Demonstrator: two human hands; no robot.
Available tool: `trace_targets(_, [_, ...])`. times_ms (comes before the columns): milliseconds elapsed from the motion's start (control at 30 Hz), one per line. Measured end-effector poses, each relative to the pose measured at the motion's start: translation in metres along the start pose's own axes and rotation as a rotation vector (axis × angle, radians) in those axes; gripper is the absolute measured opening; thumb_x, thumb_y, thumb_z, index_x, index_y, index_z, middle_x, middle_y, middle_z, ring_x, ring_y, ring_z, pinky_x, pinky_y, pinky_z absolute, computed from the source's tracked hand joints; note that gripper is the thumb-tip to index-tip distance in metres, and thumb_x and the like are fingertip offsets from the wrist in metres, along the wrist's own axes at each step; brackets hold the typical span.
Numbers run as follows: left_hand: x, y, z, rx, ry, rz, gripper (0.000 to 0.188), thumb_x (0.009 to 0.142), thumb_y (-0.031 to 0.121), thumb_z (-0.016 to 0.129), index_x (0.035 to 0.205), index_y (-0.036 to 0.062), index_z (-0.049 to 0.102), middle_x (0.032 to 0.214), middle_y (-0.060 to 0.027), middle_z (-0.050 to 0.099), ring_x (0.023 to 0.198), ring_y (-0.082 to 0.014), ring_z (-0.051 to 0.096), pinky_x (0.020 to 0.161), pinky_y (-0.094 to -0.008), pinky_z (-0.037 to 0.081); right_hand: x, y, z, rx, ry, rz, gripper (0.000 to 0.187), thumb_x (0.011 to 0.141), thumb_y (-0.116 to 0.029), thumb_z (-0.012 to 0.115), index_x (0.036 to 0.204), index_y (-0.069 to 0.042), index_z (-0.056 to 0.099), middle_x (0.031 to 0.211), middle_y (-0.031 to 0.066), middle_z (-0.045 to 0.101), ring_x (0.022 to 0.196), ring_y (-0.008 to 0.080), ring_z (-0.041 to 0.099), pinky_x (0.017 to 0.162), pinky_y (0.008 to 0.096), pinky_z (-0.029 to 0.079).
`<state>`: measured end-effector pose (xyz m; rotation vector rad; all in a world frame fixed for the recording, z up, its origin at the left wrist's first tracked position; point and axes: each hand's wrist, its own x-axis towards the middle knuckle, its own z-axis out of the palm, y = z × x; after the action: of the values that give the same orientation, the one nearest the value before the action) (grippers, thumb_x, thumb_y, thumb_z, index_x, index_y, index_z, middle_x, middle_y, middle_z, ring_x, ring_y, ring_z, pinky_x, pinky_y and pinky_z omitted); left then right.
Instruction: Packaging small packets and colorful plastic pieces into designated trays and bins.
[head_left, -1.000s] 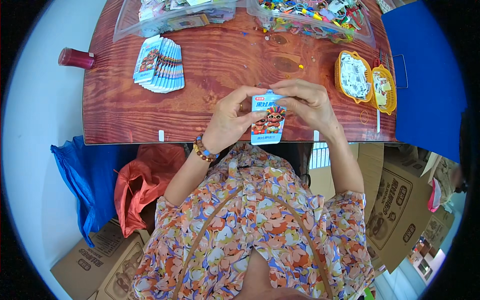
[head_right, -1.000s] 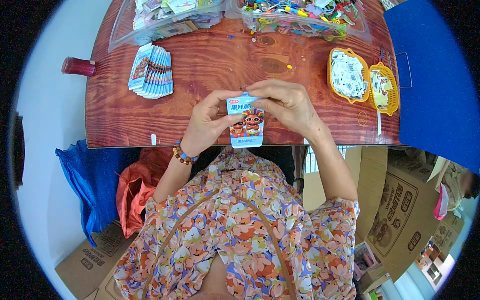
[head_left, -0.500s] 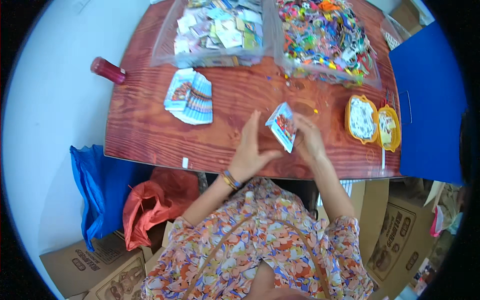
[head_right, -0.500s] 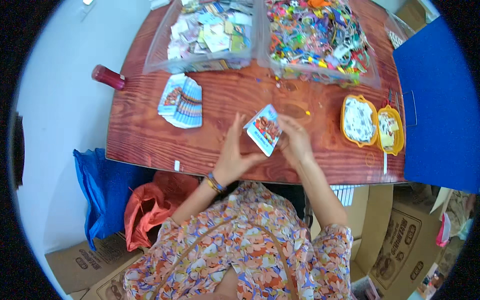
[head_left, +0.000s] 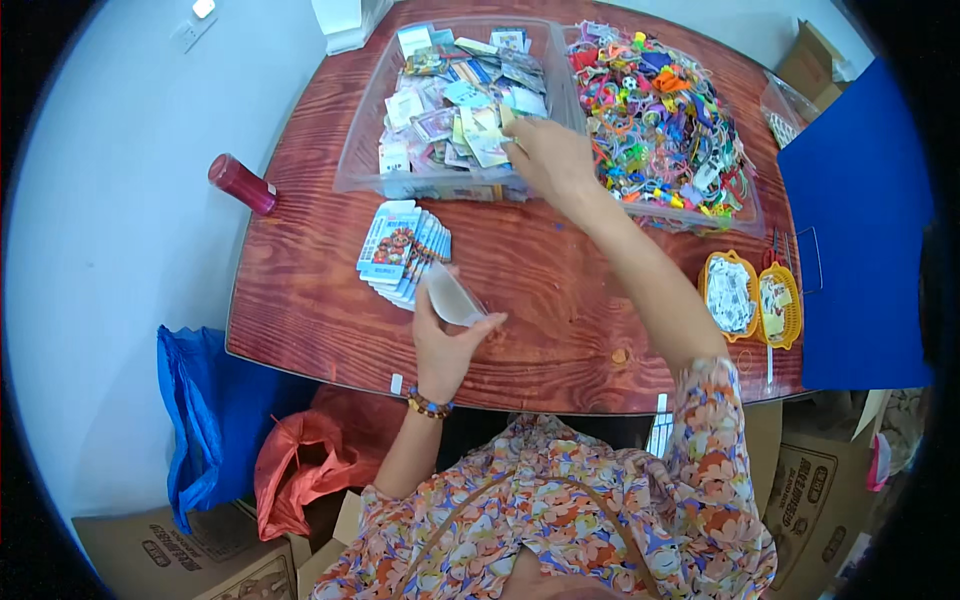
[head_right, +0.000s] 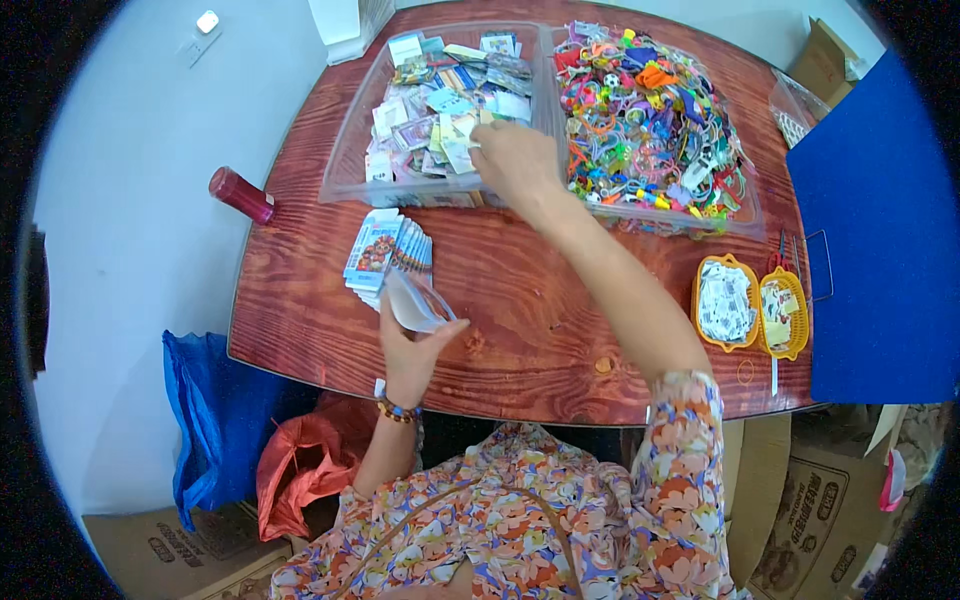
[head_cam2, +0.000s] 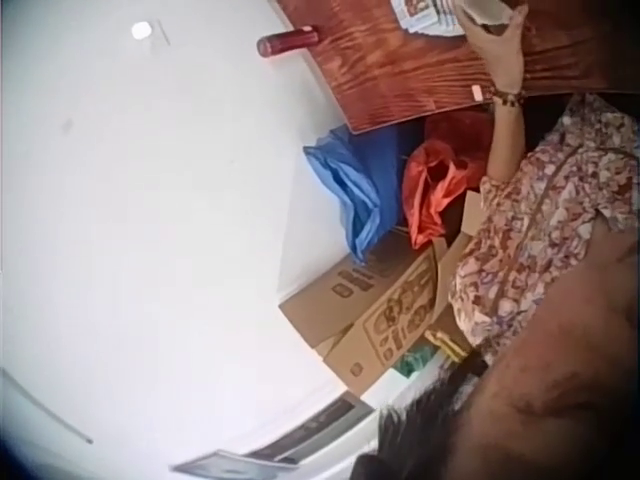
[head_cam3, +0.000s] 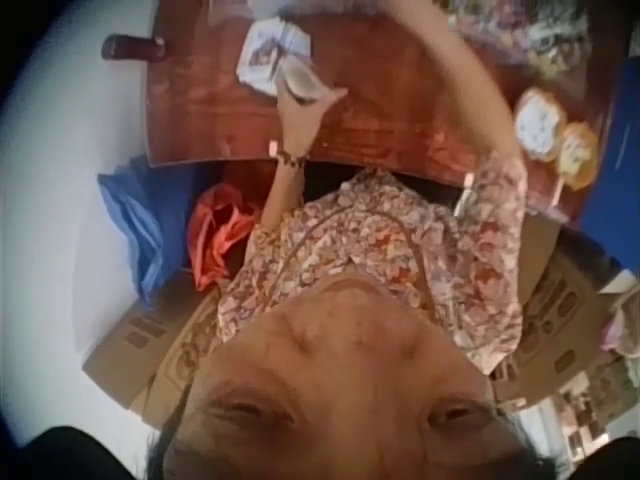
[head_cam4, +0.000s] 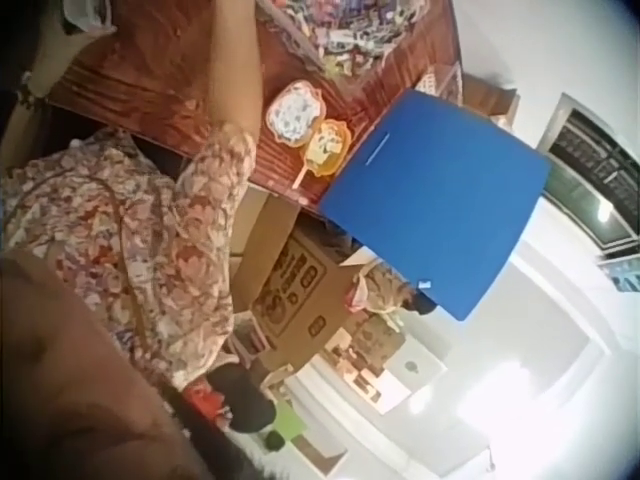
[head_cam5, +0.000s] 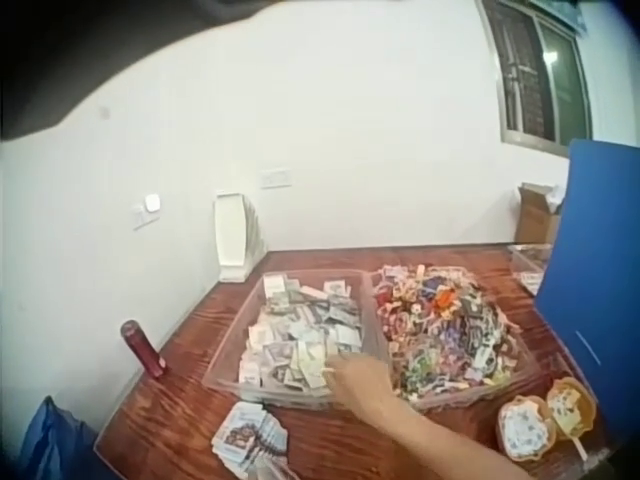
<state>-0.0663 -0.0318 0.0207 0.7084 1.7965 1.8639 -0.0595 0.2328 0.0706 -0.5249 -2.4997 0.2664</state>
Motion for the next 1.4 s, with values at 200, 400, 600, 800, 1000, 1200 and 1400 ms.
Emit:
trace_targets(200, [-0.011, -0.028, 0.001, 0.234, -0.05, 0.106, 0.082, 0.069, 0.016, 0.092, 0.137, 0.0007, 0.048, 0.122, -0.0113, 0.055, 0.111, -0.0218, 0.058, 0.092, -0.0365, 0.051, 0.07, 0.036, 0.062, -0.086, -0.308, 0.309, 0.027, 0.091, -0.018, 0.056, 0.107, -0.001, 0.07, 0.108, 0.0195, 0.071, 0.105, 0.0349, 0.068, 0.088, 0.0478, 0.055])
trace_targets(400, [-0.006, -0.034, -0.005, 0.284, -0.057, 0.061, 0.085, 0.068, 0.017, 0.092, 0.138, 0.0018, 0.047, 0.123, -0.0127, 0.053, 0.109, -0.0246, 0.059, 0.091, -0.0371, 0.052, 0.069, 0.039, 0.044, -0.193, -0.315, 0.303, 0.026, 0.089, -0.015, 0.057, 0.105, -0.002, 0.073, 0.108, 0.021, 0.072, 0.104, 0.0374, 0.069, 0.086, 0.0471, 0.057])
trace_targets(600, [0.004, -0.028, 0.011, 0.422, -0.108, 0.155, 0.083, 0.067, 0.019, 0.091, 0.136, 0.0029, 0.048, 0.121, -0.0147, 0.054, 0.112, -0.0303, 0.054, 0.094, -0.0393, 0.048, 0.04, 0.024, -0.046, -0.138, 0.07, 0.28, 0.023, 0.089, -0.02, 0.064, 0.093, 0.001, 0.074, 0.087, 0.0145, 0.075, 0.084, 0.0247, 0.074, 0.067, 0.0362, 0.056])
trace_targets(800, [0.013, -0.044, 0.026, 0.534, -0.09, 0.222, 0.08, 0.065, 0.021, 0.091, 0.132, 0.0037, 0.052, 0.116, -0.0139, 0.055, 0.106, -0.0305, 0.055, 0.089, -0.0391, 0.049, -0.072, -0.004, -0.096, 0.826, -0.108, 0.511, 0.015, 0.091, -0.015, 0.069, 0.099, -0.002, 0.072, 0.076, -0.0051, 0.062, 0.063, 0.0019, 0.048, 0.057, 0.0198, 0.039])
trace_targets(1000, [0.005, -0.035, 0.054, 0.601, -0.147, 0.258, 0.083, 0.065, 0.02, 0.09, 0.135, 0.005, 0.049, 0.117, -0.0157, 0.055, 0.11, -0.0347, 0.053, 0.094, -0.0442, 0.046, -0.161, -0.02, -0.085, 0.755, 0.074, 0.365, 0.011, 0.093, 0.001, 0.065, 0.103, 0.002, 0.07, 0.084, -0.0021, 0.067, 0.077, 0.0025, 0.057, 0.069, 0.0202, 0.047])
trace_targets(1200, [-0.009, -0.03, 0.068, 0.782, -0.143, 0.42, 0.086, 0.064, 0.02, 0.09, 0.138, 0.0062, 0.047, 0.117, -0.0174, 0.055, 0.109, -0.0383, 0.053, 0.093, -0.0467, 0.047, -0.178, -0.008, -0.099, 0.668, -0.127, 0.434, 0.011, 0.093, 0.0, 0.065, 0.103, 0.002, 0.067, 0.078, 0.001, 0.067, 0.074, 0.0032, 0.058, 0.066, 0.0221, 0.048])
trace_targets(1400, [-0.013, -0.029, 0.078, 0.812, -0.165, 0.474, 0.087, 0.064, 0.02, 0.09, 0.137, 0.0035, 0.046, 0.118, -0.0186, 0.055, 0.109, -0.0396, 0.053, 0.091, -0.048, 0.047, -0.185, -0.028, -0.088, 0.297, -0.097, 0.328, 0.015, 0.089, -0.01, 0.07, 0.103, -0.005, 0.068, 0.077, 0.0056, 0.068, 0.068, 0.0158, 0.065, 0.059, 0.0307, 0.051])
